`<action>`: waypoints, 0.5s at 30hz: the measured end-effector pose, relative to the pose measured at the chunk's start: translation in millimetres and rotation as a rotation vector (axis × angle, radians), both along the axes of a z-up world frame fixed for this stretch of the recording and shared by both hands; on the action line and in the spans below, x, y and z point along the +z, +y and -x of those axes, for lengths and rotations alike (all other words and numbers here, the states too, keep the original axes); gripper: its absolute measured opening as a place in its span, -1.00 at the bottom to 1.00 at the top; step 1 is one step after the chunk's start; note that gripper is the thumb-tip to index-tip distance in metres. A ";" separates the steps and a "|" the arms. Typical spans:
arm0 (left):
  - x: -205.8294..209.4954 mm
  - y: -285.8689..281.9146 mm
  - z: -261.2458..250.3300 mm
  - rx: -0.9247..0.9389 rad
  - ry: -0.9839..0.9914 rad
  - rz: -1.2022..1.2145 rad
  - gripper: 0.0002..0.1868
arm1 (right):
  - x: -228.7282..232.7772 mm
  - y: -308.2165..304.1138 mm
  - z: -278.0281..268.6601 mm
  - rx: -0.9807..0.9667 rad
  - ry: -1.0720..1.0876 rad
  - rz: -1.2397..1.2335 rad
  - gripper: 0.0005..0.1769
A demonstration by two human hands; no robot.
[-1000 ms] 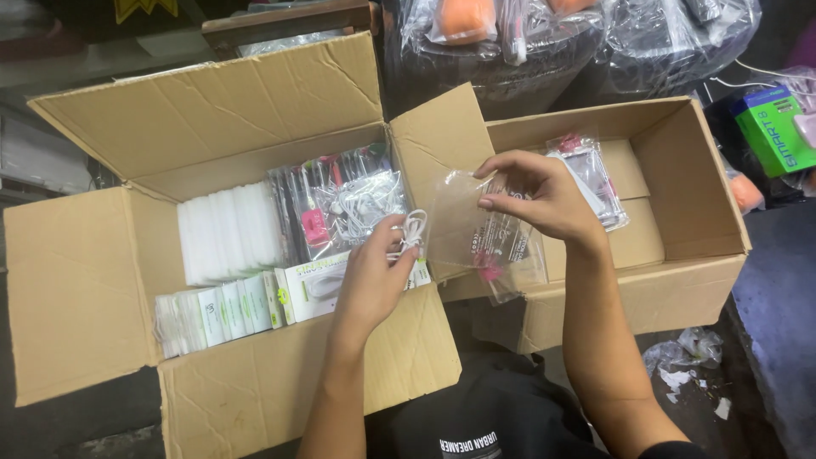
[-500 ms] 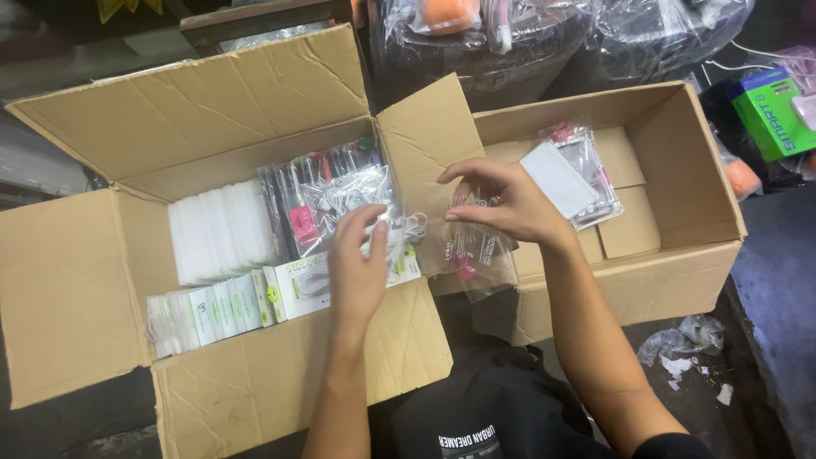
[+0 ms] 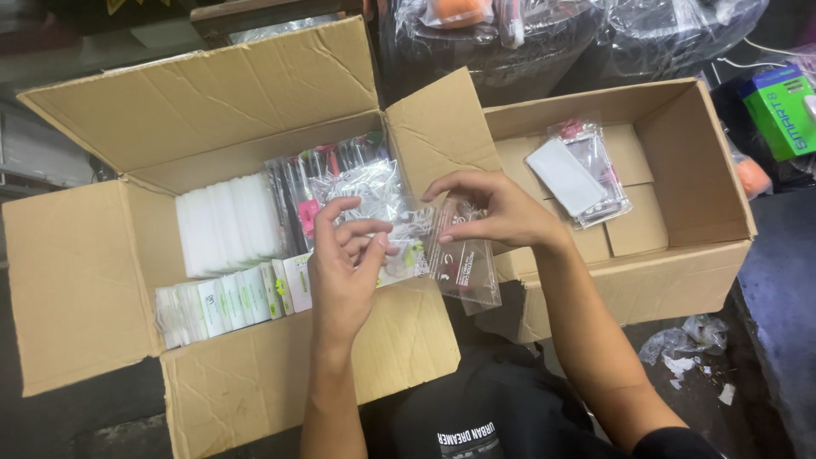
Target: Sorting through small electronics accessories such as earphones and phone cases in cardboard boxes.
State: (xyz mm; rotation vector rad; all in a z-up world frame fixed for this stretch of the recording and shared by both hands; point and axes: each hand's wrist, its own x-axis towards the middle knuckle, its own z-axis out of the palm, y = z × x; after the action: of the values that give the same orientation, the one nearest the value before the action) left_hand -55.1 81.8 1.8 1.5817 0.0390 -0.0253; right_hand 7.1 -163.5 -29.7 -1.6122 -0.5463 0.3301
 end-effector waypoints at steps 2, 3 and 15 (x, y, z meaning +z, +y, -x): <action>-10.7 5.2 3.0 -0.021 -0.048 -0.053 -0.71 | -0.9 1.1 1.0 0.021 0.025 -0.018 -0.43; -16.2 7.6 4.4 -0.046 -0.099 -0.106 -0.86 | -1.4 1.4 1.6 0.039 0.048 -0.035 -0.43; -34.3 22.4 12.7 -0.219 -0.031 -0.012 -0.87 | 4.9 23.1 16.6 -0.110 0.000 0.041 -0.47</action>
State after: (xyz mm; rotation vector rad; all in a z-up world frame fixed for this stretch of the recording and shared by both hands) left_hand -67.8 104.2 -32.5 1.5916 -0.1583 -0.1720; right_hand -9.6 -140.5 -24.8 -1.6748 -0.4517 0.2610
